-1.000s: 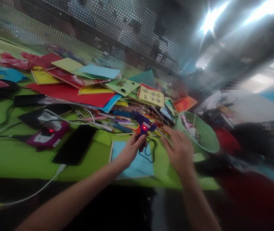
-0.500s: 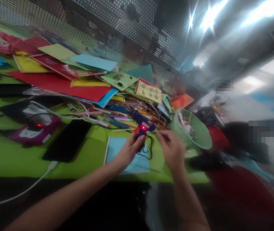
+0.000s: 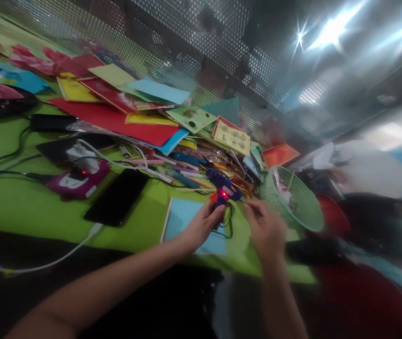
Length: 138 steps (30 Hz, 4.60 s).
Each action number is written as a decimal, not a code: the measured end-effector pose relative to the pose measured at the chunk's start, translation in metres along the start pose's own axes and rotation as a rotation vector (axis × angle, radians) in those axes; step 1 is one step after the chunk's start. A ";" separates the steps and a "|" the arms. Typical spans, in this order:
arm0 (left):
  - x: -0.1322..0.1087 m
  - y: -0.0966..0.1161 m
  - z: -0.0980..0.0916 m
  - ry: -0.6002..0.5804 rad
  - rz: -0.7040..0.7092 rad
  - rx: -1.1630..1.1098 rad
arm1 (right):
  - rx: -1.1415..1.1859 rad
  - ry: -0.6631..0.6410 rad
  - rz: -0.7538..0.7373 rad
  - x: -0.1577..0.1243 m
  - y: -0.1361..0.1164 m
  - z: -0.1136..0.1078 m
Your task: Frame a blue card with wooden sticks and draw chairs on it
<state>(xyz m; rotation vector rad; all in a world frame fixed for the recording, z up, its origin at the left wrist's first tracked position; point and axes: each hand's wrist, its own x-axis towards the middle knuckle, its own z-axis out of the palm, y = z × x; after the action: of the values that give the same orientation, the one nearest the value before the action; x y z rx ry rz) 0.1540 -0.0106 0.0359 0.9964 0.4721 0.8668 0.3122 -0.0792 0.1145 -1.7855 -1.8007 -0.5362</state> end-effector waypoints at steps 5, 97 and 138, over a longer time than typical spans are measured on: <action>-0.002 -0.002 0.007 0.019 -0.026 -0.060 | -0.099 0.193 -0.110 -0.013 -0.010 -0.005; -0.094 0.009 -0.133 -0.114 0.437 1.367 | 0.717 -0.780 0.706 -0.019 -0.007 0.052; -0.093 0.011 -0.133 -0.123 0.428 1.426 | 0.674 -0.743 0.754 -0.029 0.007 0.048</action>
<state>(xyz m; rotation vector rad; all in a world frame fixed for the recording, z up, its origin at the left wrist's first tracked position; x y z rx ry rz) 0.0019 -0.0128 -0.0223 2.5084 0.8009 0.7688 0.3132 -0.0710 0.0586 -2.0414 -1.2537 1.0148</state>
